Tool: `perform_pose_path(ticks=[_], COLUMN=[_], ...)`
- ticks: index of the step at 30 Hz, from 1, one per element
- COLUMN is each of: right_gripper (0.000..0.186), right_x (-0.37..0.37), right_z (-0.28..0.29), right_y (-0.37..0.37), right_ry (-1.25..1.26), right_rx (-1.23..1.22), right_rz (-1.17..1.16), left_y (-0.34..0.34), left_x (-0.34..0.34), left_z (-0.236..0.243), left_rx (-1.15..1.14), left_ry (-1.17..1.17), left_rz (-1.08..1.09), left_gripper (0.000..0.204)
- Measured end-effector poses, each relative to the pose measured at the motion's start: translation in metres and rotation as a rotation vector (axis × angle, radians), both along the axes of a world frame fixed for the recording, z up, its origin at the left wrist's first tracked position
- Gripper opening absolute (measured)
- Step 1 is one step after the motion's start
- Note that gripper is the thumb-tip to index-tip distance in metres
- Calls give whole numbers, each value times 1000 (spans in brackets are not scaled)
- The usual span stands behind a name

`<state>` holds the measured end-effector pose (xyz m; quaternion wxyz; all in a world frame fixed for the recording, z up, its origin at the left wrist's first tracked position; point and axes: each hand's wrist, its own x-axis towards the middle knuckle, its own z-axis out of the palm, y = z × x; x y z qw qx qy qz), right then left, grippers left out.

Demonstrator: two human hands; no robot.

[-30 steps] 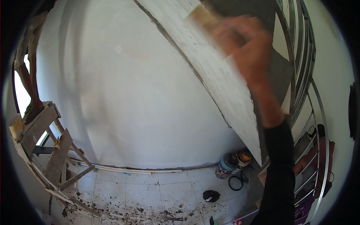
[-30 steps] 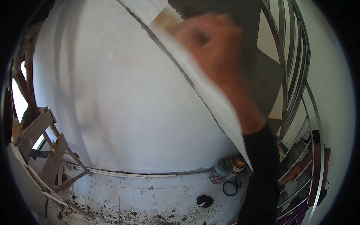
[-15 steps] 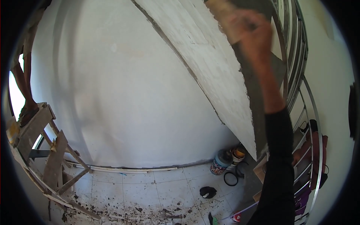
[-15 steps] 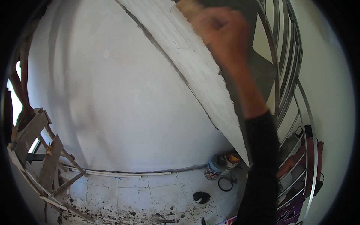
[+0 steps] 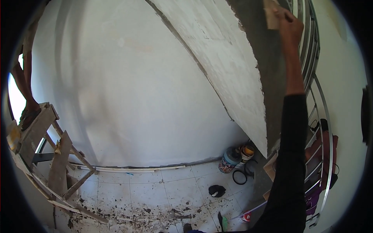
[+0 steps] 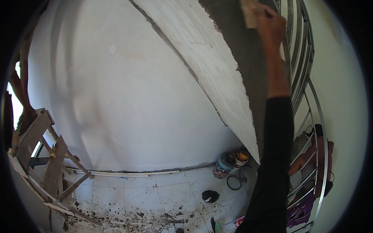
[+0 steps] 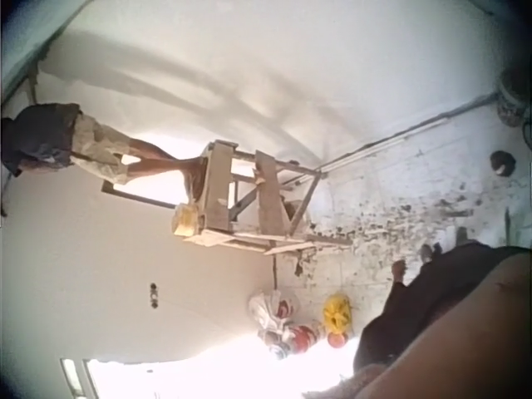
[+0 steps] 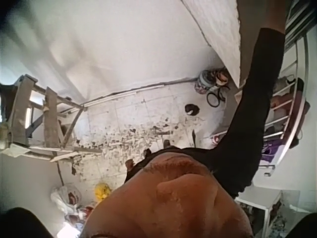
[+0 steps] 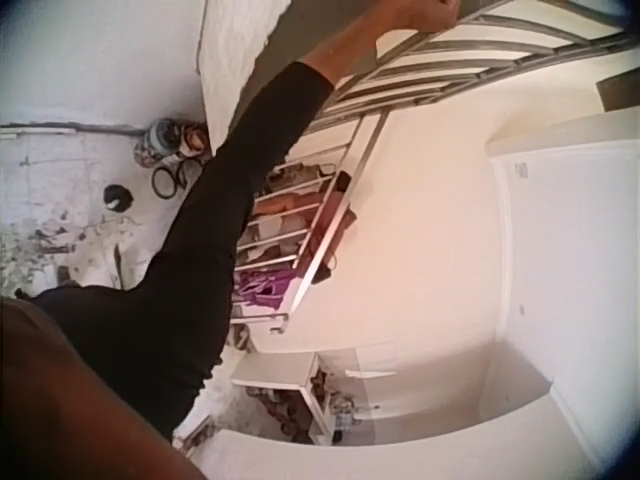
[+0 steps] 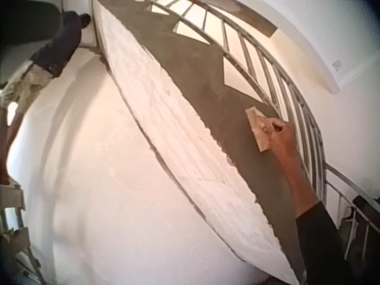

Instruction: Apply plaster or filler to a wall surface and smooth it with a piece of cardboard or a trowel-like object.

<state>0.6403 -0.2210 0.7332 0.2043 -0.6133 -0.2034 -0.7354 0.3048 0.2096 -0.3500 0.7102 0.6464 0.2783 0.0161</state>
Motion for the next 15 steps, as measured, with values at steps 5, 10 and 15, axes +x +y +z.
perform_pose_path(ticks=[5,10,15], right_gripper=[21,18,20], right_x=[43,12,30], right_z=[-21,-76,4], right_y=[4,48,-19], right_ry=[35,-35,-65], right_rx=[-134,-394,14], right_rz=[52,19,-7], left_y=[39,50,45], left_x=[-19,-23,15], left_z=[-3,0,5], left_rx=[654,910,1171], left_ry=[-646,-498,-288], left_rz=[-187,-304,-341], left_gripper=[23,22,33])
